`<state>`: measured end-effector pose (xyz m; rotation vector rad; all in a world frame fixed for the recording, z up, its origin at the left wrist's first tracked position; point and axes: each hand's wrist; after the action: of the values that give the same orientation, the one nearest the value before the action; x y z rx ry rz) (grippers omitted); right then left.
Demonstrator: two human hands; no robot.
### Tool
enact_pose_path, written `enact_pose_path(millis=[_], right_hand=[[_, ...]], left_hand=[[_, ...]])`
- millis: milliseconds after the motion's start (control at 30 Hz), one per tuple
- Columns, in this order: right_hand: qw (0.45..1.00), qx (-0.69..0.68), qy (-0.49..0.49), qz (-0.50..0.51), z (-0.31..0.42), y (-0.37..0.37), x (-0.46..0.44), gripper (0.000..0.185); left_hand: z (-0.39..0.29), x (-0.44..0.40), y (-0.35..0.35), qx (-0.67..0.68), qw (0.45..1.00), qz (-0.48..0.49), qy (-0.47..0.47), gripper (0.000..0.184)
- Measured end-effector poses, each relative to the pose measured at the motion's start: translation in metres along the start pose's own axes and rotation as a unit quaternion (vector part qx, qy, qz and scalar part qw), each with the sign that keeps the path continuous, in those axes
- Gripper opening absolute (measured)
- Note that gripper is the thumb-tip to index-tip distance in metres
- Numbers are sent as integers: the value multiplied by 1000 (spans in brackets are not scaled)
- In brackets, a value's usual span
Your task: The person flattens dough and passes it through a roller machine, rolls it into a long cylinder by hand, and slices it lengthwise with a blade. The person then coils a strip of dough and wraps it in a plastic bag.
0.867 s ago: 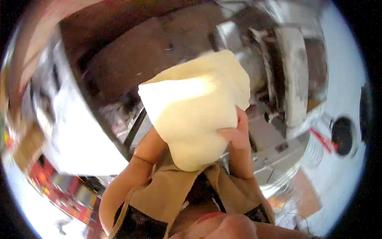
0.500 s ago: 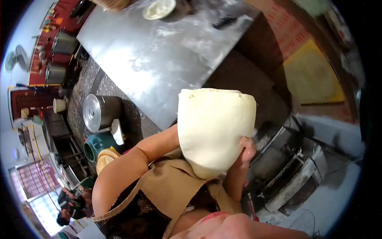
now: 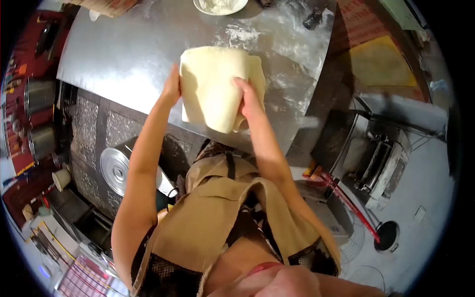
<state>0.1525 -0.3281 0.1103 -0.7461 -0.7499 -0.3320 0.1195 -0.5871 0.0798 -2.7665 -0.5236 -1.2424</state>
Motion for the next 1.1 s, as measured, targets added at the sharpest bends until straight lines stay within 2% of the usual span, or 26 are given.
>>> enact_pose_path(millis=[33, 67, 100, 167, 233, 300, 333, 367, 400, 433, 467, 500, 533, 567, 600, 633, 700, 767, 833, 867, 900, 933, 967, 1033, 1067, 1100], right_hand=[[999, 31, 34, 1, -7, -9, -2, 49], [996, 64, 63, -2, -15, -12, -6, 54], [996, 75, 24, -31, -20, -8, -13, 58], [987, 147, 66, -23, -8, -20, -1, 61], [982, 153, 102, -45, 8, -33, 13, 58], [983, 143, 106, -46, 19, -23, 7, 50], [990, 127, 40, -34, 32, -18, 6, 52], [993, 111, -29, -23, 43, -14, 5, 54], [989, 124, -64, -45, 40, 5, -20, 52], [989, 124, -67, -47, 37, 13, -30, 52], [981, 184, -18, -64, 36, 14, -34, 49], [966, 246, 34, -74, 38, 12, -40, 45], [966, 247, 35, -71, 41, 7, -34, 45], [946, 286, 107, -105, 43, 2, -21, 47], [919, 323, 179, -137, 45, -4, -10, 48], [919, 325, 177, -134, 50, -5, -4, 48], [925, 316, 160, -140, 67, -7, -1, 54], [911, 353, 161, -140, 73, -6, -9, 57], [890, 399, 172, -140, 74, -2, -19, 57], [888, 404, 172, -138, 79, -2, -22, 57], [775, 551, 245, -188, 84, 1, -22, 59], [631, 674, 312, -225, 89, -6, -19, 60], [629, 676, 315, -221, 92, -15, -19, 60], [571, 615, 540, -65, 86, -35, -20, 63], [569, 616, 542, -58, 83, -43, -31, 63], [538, 652, 534, -29, 81, -51, -44, 63]], left_hand=[[10, 3, 13, -16, 1000, 25, 1, 57], [20, 18, 10, -31, 998, -3, -50, 57], [16, 44, 1, -46, 993, -31, -103, 56], [10, 53, -5, -75, 987, 19, -141, 47], [-5, 68, -18, -89, 982, -7, -164, 51], [-21, 102, -15, -109, 976, 18, -189, 61], [-13, 103, -18, -121, 970, 5, -211, 80], [-1, 96, -21, -120, 971, 4, -205, 80], [10, 85, -27, -201, 947, -39, -246, 88], [15, 77, -33, -283, 913, -80, -284, 96], [12, 75, -38, -302, 923, -62, -228, 102], [9, 75, -36, -298, 924, -67, -230, 102], [7, 76, -33, -308, 881, -120, -338, 99], [5, 81, -30, -316, 825, -169, -437, 97], [3, 84, -27, -355, 778, -171, -488, 86], [2, 93, -30, -356, 779, -174, -486, 86], [1, 112, -53, -511, 654, -126, -543, 77], [7, 107, -72, -501, 658, -118, -549, 72], [16, 89, -83, -451, 719, -104, -518, 71], [18, 81, -86, -421, 730, -99, -528, 72], [22, 77, -87, -419, 736, -100, -522, 72], [21, 74, -87, -409, 733, -96, -536, 71], [20, 71, -88, -399, 726, -92, -552, 71], [27, 79, -93, -403, 734, -103, -536, 70], [22, 86, -98, -406, 739, -114, -525, 70], [21, 98, -107, -433, 733, -105, -515, 69]])
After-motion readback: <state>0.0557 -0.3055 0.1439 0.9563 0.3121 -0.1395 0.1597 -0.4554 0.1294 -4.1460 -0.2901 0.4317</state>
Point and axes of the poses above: each hand's wrist, its own x-axis away from the middle knuckle, its own y-axis out of the back of the hand, z = x × y, and after that the axes turned 13 degrees about -z, right-handed
